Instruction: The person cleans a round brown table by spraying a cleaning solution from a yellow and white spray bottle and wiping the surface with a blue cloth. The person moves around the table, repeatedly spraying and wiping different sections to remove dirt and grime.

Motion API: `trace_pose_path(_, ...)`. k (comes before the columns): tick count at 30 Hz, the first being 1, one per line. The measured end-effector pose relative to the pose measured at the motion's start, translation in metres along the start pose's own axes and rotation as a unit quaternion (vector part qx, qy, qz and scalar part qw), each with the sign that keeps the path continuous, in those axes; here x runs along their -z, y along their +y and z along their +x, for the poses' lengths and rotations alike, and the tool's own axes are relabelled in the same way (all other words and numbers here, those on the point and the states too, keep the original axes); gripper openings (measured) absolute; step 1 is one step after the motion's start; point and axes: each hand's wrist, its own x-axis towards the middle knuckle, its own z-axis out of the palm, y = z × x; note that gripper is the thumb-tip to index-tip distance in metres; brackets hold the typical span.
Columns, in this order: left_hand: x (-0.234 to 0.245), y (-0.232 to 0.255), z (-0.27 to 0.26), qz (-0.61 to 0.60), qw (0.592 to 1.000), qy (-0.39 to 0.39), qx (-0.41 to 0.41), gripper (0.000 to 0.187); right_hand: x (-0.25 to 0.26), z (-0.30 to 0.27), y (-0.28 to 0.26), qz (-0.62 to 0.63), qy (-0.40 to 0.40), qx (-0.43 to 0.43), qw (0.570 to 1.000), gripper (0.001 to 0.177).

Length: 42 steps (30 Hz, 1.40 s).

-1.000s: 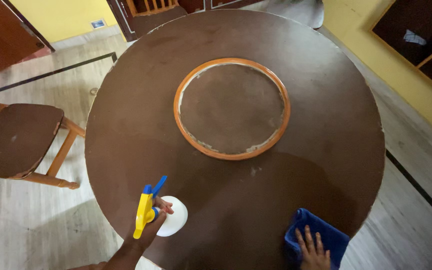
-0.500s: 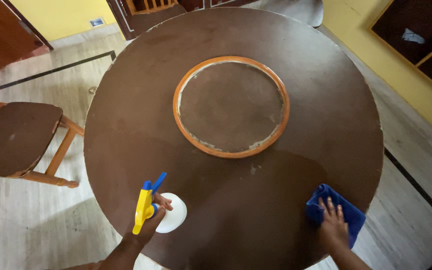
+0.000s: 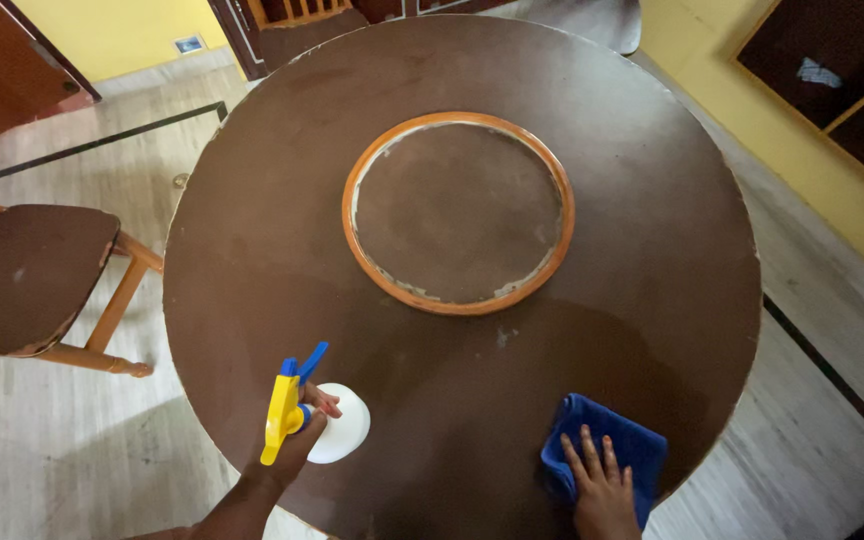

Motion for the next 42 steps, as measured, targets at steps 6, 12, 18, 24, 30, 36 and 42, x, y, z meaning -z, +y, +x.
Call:
trace_pose_path(6, 0.000, 0.002, -0.002, 0.009, 1.000, 0.012, 0.015, 0.018, -0.005, 0.008, 0.046, 0.000, 0.081, -0.005, 0.997, 0.087)
trace_pose_path(12, -0.003, 0.008, -0.001, 0.035, 0.999, 0.025, 0.020, 0.017, 0.021, 0.044, 0.108, 0.065, 0.041, -0.051, 0.996, 0.097)
trace_pose_path(18, -0.003, 0.002, -0.002, 0.017, 1.000, 0.019, 0.008, 0.019, 0.034, 0.076, 0.108, 0.107, -0.014, -0.119, 0.987, 0.098)
trace_pose_path(24, -0.002, 0.000, 0.001, 0.024, 0.999, 0.024, 0.005, 0.017, 0.018, 0.063, 0.097, -0.118, -0.036, -0.006, 0.992, 0.081)
trace_pose_path(30, -0.005, -0.001, 0.002, 0.036, 0.999, 0.034, 0.008, 0.016, -0.018, 0.014, 0.055, 0.047, 0.027, -0.016, 0.998, 0.091)
trace_pose_path(36, -0.008, -0.002, 0.000, 0.012, 0.999, 0.047, 0.013, 0.016, -0.011, 0.014, 0.073, 0.056, 0.053, 0.024, 0.997, 0.090)
trace_pose_path(42, -0.011, -0.001, -0.003, 0.025, 0.997, 0.069, 0.005, 0.014, 0.023, 0.041, 0.110, 0.094, 0.102, 0.025, 0.990, 0.092)
